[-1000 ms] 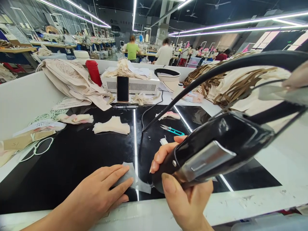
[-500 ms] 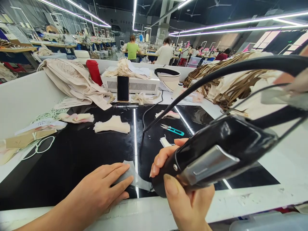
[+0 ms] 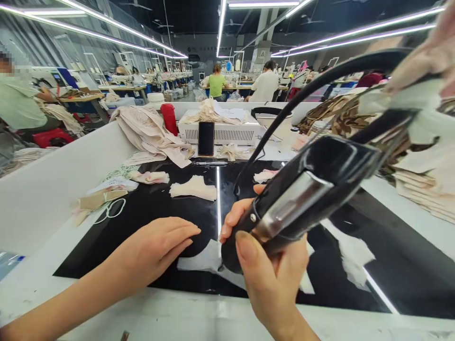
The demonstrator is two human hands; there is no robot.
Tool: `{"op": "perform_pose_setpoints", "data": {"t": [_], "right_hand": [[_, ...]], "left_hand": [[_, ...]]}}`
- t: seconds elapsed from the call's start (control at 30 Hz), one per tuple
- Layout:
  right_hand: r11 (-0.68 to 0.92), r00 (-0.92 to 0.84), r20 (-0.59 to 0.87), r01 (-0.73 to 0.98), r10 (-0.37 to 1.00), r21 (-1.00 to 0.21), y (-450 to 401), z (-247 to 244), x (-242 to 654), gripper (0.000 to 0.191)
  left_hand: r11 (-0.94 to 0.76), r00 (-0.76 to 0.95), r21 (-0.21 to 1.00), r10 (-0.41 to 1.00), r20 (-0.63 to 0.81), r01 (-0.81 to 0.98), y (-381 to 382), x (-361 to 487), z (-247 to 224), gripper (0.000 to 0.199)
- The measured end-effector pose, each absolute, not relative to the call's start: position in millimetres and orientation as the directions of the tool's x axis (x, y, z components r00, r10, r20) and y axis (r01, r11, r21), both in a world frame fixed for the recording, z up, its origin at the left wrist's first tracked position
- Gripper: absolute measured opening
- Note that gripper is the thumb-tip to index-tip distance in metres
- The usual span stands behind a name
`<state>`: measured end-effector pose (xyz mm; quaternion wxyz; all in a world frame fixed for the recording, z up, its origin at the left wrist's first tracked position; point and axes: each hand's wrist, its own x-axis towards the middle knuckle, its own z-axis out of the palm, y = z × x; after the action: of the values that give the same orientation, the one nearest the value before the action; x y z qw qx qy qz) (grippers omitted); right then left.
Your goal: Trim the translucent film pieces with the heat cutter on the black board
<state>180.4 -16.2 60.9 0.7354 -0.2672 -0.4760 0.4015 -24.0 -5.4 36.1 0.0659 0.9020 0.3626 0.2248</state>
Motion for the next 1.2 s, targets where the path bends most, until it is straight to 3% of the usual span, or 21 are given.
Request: {"op": "perform_pose_setpoints", "data": {"t": [0.13, 0.27, 0.37, 0.63, 1.2], "right_hand": [[0.508, 0.153, 0.488, -0.369, 0.859, -0.778, -8.9, 52.1, 160.1, 0.041], [0.497, 0.131, 0.487, -0.381, 0.864, -0.780, -5.1, 49.8, 148.5, 0.041], [0.490, 0.132, 0.479, -0.382, 0.868, -0.783, -3.9, 49.0, 147.2, 0.043], [0.496, 0.134, 0.482, -0.363, 0.866, -0.789, -4.0, 47.1, 152.8, 0.037], [0.509, 0.102, 0.518, -0.422, 0.849, -0.750, 5.0, 39.7, 121.3, 0.041]], "left_hand": [[-0.654, 0.604, 0.322, 0.756, 0.251, 0.684, -12.0, -43.1, 32.6, 0.016], [-0.602, 0.574, 0.380, 0.794, 0.198, 0.702, -24.7, -43.8, 14.5, 0.028], [-0.567, 0.542, 0.408, 0.819, 0.188, 0.715, -27.8, -37.9, 4.9, 0.032], [-0.507, 0.484, 0.536, 0.853, 0.198, 0.675, -26.0, -37.0, 3.0, 0.010], [-0.438, 0.446, 0.633, 0.881, 0.159, 0.638, -27.1, -36.5, 0.1, 0.025]]}}
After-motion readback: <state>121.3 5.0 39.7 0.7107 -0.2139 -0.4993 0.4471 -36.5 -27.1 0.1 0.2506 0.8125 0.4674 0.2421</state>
